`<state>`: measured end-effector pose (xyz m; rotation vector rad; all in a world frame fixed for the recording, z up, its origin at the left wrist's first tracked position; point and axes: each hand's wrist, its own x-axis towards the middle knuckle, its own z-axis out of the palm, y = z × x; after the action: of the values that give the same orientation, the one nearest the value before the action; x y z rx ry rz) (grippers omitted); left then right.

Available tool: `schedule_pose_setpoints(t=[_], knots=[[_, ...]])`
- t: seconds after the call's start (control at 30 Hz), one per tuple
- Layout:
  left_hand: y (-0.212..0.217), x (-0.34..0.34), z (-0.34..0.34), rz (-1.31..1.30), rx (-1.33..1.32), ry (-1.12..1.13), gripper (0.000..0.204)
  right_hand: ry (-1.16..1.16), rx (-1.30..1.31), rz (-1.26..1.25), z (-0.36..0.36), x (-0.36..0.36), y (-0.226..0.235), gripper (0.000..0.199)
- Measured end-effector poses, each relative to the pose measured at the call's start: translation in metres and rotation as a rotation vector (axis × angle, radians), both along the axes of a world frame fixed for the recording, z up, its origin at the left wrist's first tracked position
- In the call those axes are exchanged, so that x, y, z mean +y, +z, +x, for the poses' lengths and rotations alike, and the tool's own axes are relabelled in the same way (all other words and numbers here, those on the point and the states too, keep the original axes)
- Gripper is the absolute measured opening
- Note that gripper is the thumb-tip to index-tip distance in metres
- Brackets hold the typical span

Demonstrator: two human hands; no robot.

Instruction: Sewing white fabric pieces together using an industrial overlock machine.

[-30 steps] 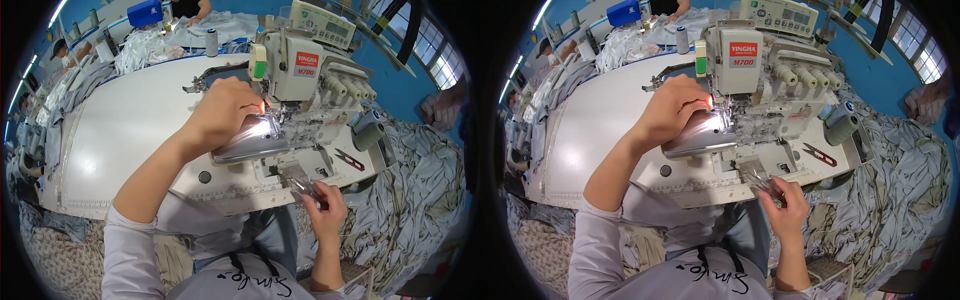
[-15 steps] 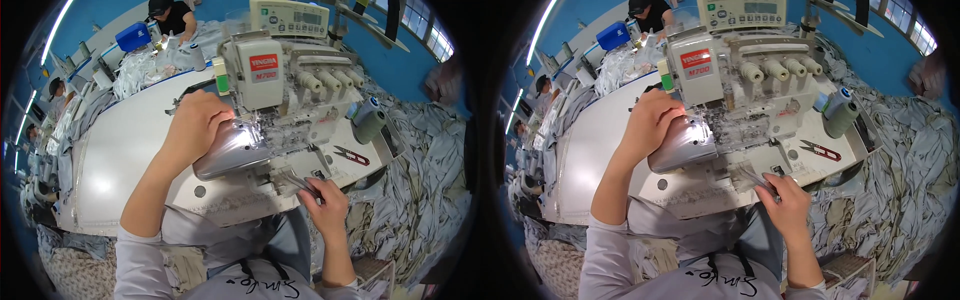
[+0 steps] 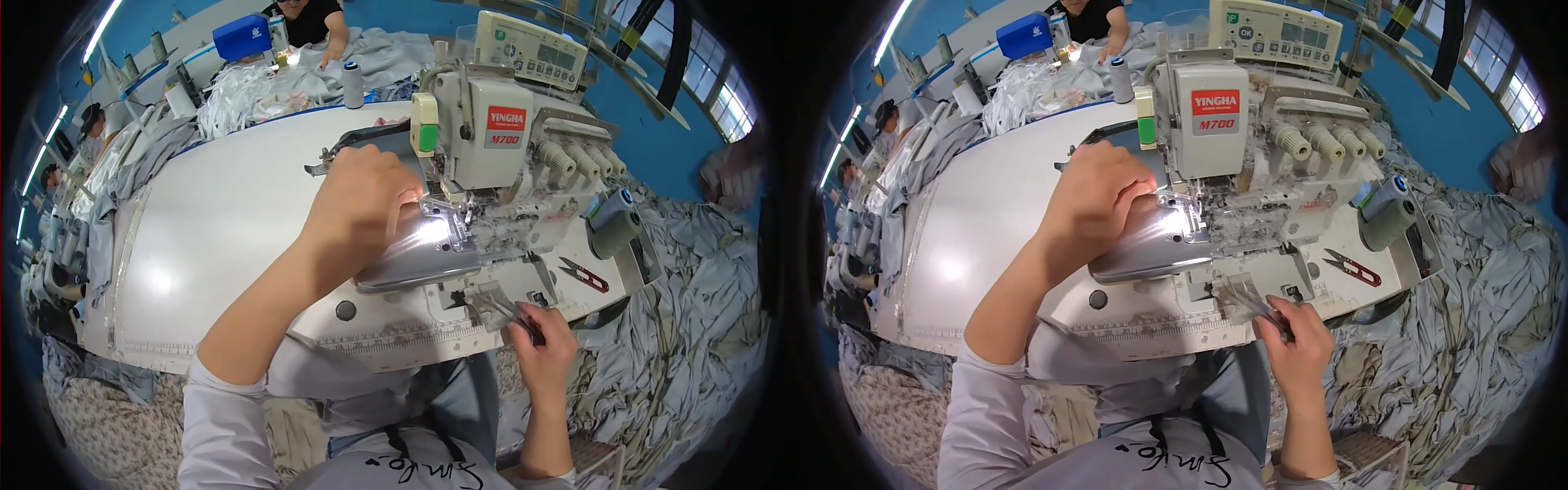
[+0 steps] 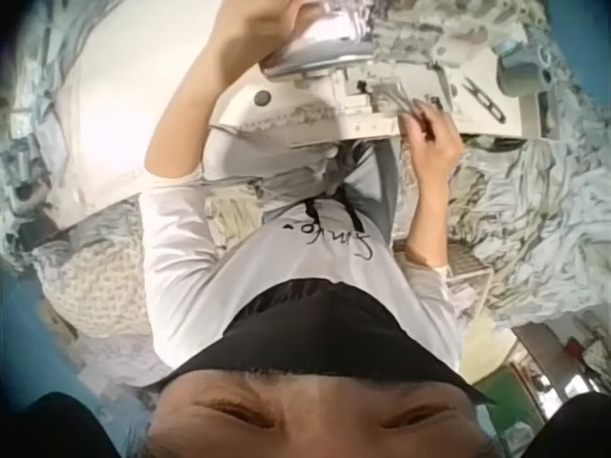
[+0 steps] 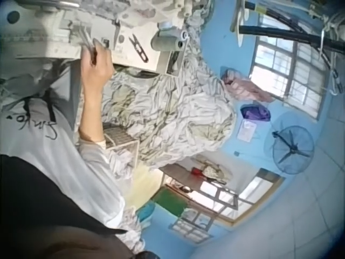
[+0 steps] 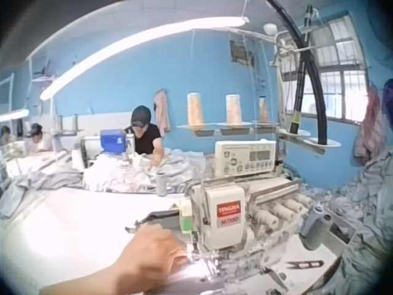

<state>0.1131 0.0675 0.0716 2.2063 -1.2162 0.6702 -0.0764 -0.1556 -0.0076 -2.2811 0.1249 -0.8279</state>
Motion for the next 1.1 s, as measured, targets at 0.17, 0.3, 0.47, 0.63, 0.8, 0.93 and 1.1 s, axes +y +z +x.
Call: schedule_pose_setpoints(t=[0.17, 0.3, 0.47, 0.63, 0.8, 0.93, 1.1], knots=[[0.003, 0.006, -0.006, 0.002, -0.06, -0.014, 0.013, -0.055, -0.083, 0.006, 0.012, -0.001, 0.008, 0.029], [0.012, 0.013, -0.012, 0.065, -0.074, 0.077, 0.012, -0.068, -0.162, 0.007, 0.034, -0.004, 0.021, 0.028], [0.014, 0.023, -0.016, 0.079, -0.036, 0.072, 0.008, -0.05, -0.238, 0.078, 0.069, -0.002, 0.026, 0.031], [0.016, 0.019, -0.021, 0.122, -0.038, 0.17, 0.01, -0.056, -0.229, 0.212, 0.096, 0.0, 0.013, 0.035], [0.007, 0.006, -0.022, -0.094, 0.029, 0.001, 0.021, -0.048, -0.312, 0.077, 0.095, 0.01, 0.016, 0.033], [0.007, 0.002, -0.001, -0.046, 0.199, -0.005, 0.024, -0.031, -0.285, 0.046, 0.092, 0.01, 0.019, 0.031], [0.013, -0.002, 0.009, -0.142, 0.568, -0.007, 0.017, 0.012, -0.214, 0.299, 0.065, 0.015, 0.005, 0.028]])
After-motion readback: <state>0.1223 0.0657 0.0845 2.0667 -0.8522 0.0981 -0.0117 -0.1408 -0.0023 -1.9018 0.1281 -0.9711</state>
